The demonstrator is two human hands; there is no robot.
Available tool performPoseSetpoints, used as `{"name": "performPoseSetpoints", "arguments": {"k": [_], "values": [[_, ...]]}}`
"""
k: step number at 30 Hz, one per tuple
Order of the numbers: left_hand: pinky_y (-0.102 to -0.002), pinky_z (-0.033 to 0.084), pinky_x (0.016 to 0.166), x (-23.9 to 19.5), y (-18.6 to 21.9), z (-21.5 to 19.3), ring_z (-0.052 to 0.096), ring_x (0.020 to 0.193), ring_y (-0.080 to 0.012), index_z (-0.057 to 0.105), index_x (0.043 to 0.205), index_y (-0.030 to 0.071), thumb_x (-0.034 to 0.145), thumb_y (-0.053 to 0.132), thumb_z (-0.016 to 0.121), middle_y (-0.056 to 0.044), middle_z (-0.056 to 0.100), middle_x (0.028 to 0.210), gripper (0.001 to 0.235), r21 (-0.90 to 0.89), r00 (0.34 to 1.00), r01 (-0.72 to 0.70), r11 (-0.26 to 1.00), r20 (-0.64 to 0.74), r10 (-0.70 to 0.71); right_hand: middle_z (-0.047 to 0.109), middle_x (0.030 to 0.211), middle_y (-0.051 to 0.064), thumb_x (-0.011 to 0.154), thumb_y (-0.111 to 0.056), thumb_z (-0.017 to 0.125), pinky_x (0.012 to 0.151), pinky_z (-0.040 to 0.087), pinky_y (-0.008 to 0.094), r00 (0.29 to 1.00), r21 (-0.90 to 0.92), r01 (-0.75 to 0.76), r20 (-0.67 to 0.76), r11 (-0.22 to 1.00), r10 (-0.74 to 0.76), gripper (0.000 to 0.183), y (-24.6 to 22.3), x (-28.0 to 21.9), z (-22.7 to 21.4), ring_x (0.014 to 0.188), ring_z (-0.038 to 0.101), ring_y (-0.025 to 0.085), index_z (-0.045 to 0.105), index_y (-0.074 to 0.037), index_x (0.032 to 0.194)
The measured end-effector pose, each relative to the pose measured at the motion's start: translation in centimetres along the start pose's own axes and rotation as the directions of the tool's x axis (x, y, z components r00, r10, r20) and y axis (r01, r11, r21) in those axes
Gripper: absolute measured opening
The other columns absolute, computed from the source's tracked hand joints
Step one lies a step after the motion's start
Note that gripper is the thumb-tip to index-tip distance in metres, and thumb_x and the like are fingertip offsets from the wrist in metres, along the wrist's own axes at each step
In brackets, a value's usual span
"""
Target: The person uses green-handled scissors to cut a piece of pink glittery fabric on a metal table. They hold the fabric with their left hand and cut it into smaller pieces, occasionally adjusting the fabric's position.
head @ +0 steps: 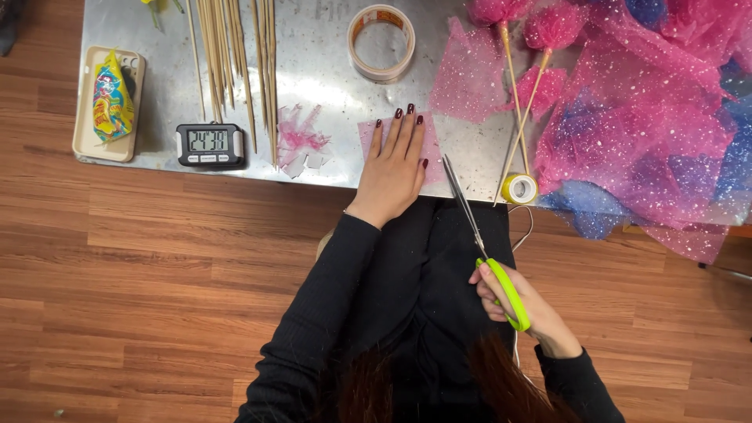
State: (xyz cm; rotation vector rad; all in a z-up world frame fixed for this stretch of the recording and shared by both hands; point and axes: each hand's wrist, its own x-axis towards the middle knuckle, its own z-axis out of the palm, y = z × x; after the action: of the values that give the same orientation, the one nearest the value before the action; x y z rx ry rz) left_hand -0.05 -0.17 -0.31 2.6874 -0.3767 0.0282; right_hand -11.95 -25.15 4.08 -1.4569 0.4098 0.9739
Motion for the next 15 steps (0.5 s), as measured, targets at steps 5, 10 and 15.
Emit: {"name": "performPoseSetpoints", "arguments": {"k": [5, 10, 15], "values": [[-0.052, 0.002, 0.117, 0.0, -0.5, -0.3, 0.013, 0.146, -0.0317, 0.024, 0.149, 0.003, 0.101, 0.028, 0.033, -0.02, 0.017, 0.156, 0.055, -0.007, 1.0, -0.002, 1.0, -0.002, 0.002, 0.032, 0.068, 0.0, 0.101, -0.041, 0.034, 0.035, 0.037, 0.024, 0.999, -0.015, -0.016, 0.044, 1.0, 0.017, 0.045, -0.9, -1.6, 1.6, 0.046, 0.04, 0.011, 0.046, 0.002, 0.1], [-0.048, 0.017, 0.118, 0.0, -0.6, -0.8, 0.025, 0.143, -0.0308, 0.028, 0.147, 0.001, 0.099, 0.029, 0.036, -0.015, 0.028, 0.153, 0.056, 0.145, 0.991, -0.051, 0.988, -0.113, 0.068, 0.03, 0.069, 0.001, 0.094, -0.043, 0.044, 0.044, 0.027, 0.025, 0.985, 0.024, -0.131, 0.115, 0.991, 0.127, 0.04, -0.5, -2.4, 1.2, 0.05, 0.029, 0.011, 0.053, -0.005, 0.099], [-0.048, 0.018, 0.118, 0.0, -0.6, -0.6, 0.027, 0.142, -0.0301, 0.029, 0.146, 0.001, 0.099, 0.03, 0.037, -0.015, 0.031, 0.152, 0.056, 0.142, 0.989, -0.042, 0.989, -0.138, 0.062, 0.027, 0.066, 0.0, 0.096, -0.04, 0.042, 0.044, 0.032, 0.027, 0.99, -0.038, -0.055, 0.128, 0.998, 0.059, 0.038, 0.9, -2.8, 1.0, 0.052, 0.029, 0.012, 0.054, -0.004, 0.097]]}}
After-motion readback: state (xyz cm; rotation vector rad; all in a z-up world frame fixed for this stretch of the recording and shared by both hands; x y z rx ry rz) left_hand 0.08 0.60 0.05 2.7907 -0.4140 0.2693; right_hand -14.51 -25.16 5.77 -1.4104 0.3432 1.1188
